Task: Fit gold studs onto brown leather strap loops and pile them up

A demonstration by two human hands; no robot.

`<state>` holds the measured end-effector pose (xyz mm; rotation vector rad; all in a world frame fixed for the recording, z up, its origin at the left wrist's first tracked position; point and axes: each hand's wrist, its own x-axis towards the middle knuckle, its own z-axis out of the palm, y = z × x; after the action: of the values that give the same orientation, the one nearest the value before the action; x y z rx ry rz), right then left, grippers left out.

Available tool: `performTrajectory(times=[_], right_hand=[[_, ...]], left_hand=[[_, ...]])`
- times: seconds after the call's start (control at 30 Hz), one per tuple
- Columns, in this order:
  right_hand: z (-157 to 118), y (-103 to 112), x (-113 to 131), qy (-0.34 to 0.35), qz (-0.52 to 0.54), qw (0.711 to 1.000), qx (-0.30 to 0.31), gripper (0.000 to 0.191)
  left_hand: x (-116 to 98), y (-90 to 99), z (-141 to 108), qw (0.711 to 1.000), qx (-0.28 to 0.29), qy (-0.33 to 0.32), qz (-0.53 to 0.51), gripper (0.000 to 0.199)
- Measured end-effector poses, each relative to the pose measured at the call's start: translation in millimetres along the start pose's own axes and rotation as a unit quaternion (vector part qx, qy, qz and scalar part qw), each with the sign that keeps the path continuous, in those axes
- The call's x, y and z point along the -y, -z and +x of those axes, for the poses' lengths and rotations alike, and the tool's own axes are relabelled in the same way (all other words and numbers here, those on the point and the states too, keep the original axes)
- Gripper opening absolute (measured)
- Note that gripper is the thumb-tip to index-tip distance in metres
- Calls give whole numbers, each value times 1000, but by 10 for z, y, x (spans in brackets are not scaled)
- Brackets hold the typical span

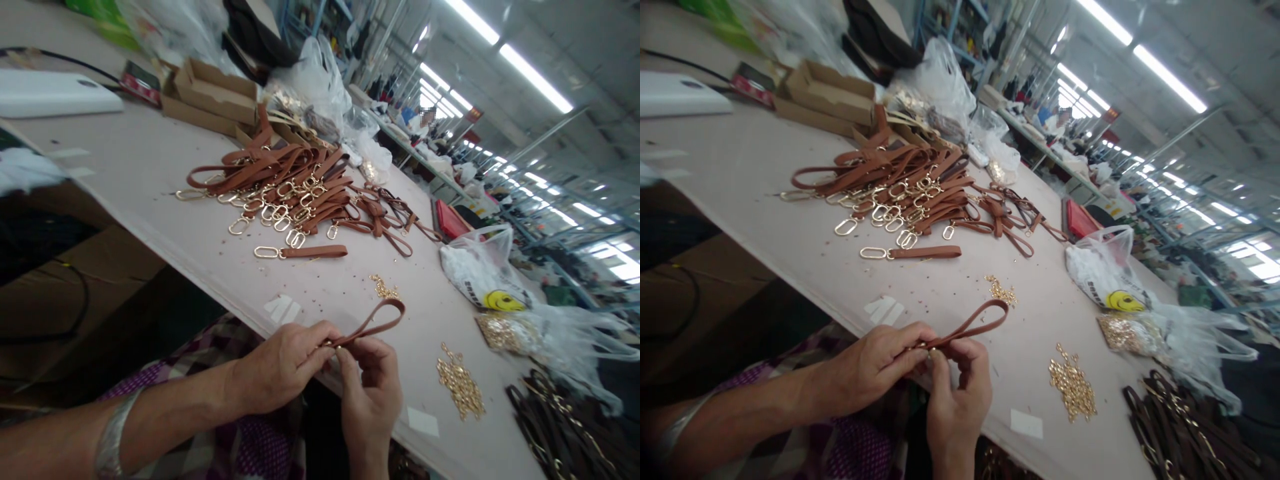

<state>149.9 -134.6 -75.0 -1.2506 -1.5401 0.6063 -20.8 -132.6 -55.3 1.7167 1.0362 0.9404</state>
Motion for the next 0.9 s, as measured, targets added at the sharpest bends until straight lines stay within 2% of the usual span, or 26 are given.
performTrajectory(times=[0.1,0.23,0.43,0.6,0.67,0.8,0.9], right_hand=[[-2,-26,9,-70,66,995,9,19],[-30,-29,17,-75,119,990,-6,22],[-140,-35,17,-74,140,987,-33,16],[-213,-36,-25,-101,200,973,-54,14],[-231,-34,-57,-124,241,961,-50,19],[-312,-52,-41,-170,291,941,11,50],[-411,-106,46,-206,282,937,23,43]], left_hand=[[15,-8,3,1000,0,8,-14,19],[51,-40,21,999,-22,25,-26,18],[82,-29,34,999,-45,-19,-22,9],[23,-7,-20,997,-54,-48,-13,10],[1,-7,-42,996,-66,-51,-10,11],[-12,-46,-77,995,-64,-75,-22,10],[7,-111,-112,990,-66,-119,-33,12]])
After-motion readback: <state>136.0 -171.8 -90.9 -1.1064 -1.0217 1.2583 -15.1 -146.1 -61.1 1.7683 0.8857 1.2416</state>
